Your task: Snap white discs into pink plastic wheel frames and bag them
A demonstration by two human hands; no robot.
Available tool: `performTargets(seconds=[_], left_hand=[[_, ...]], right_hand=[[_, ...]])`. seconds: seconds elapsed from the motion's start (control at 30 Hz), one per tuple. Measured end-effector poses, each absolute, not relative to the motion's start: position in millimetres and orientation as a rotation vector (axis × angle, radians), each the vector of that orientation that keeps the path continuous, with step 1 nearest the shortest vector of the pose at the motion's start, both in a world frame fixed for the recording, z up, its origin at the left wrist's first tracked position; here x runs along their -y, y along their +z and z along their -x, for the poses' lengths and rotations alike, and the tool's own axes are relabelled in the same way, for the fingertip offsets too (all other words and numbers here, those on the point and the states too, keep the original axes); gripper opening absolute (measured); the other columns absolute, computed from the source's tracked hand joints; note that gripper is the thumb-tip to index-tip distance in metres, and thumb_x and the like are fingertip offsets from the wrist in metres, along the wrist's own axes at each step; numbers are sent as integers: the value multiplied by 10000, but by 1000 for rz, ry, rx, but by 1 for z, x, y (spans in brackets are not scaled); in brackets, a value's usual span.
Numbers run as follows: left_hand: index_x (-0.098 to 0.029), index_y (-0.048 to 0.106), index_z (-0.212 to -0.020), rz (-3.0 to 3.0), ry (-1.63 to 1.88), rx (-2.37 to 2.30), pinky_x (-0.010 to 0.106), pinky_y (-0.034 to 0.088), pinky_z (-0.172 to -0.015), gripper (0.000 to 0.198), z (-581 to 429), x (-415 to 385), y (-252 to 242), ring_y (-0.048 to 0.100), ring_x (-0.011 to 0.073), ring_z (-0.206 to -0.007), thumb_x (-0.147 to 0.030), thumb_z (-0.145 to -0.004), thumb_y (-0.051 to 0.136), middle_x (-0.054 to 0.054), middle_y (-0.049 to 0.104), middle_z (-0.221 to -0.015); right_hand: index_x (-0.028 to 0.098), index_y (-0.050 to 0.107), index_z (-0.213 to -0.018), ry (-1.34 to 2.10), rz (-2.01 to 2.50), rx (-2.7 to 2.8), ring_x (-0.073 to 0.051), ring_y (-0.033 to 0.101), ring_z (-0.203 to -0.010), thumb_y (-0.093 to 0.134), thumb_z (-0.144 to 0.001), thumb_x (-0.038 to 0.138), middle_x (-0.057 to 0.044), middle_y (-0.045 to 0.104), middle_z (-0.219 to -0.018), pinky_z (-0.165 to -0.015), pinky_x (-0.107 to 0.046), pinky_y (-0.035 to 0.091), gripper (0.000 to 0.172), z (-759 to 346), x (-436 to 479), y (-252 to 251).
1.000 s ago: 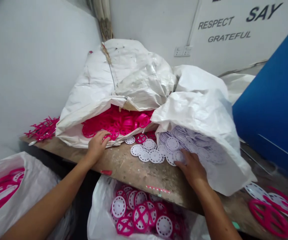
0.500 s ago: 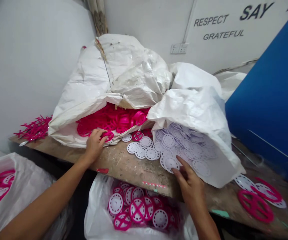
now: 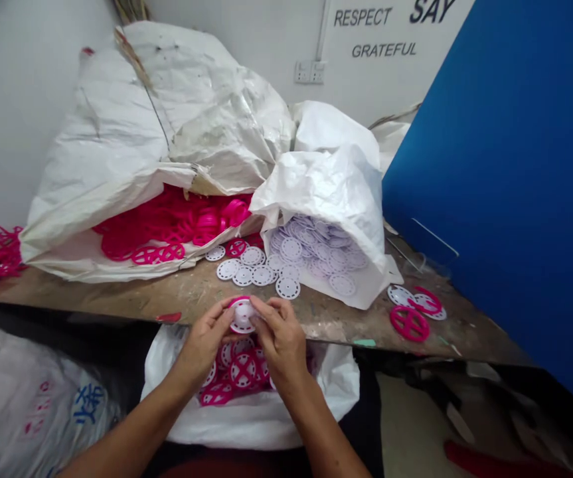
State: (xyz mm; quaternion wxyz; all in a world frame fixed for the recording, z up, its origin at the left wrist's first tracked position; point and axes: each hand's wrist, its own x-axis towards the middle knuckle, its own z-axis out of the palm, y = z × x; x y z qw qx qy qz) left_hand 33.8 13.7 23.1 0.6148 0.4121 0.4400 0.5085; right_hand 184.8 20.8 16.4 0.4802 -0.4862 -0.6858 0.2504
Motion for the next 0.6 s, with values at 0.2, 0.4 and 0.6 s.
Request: performTargets(seconds=[0.2,0.4,0.6], left_hand=[[-179,631,-1111,-1459,1156,-1245,353,383,-1028,302,-30,-8,20,550,212,-1138,-320,-889,481,64,647,-1165],[-190,462,-1268,-1260,1036,-1064,334,506,-858,449,-33,-3,16,627,222,-1013,-332,-850,543,90,638,-1168],[-181,479,-1181,-1170,955,-1131,291,544,-652,400,-33,6,4,677,194,-744,-352,-828,560,72,689,-952]], right_hand=[[235,663,-1037,859,1116,1657,-181,606,-943,496,-896,281,-41,668,-990,-848,-304,460,223,-188,-20,16],[210,597,-1060,1176,1171,1403,-156,614,-736,496,-884,341,-28,659,-875,-680,-274,494,241,-194,-18,13],[217,529,-1115,1235,1130,1491,-167,621,-848,560,-838,269,-32,654,-943,-751,-284,494,283,-197,-6,1]])
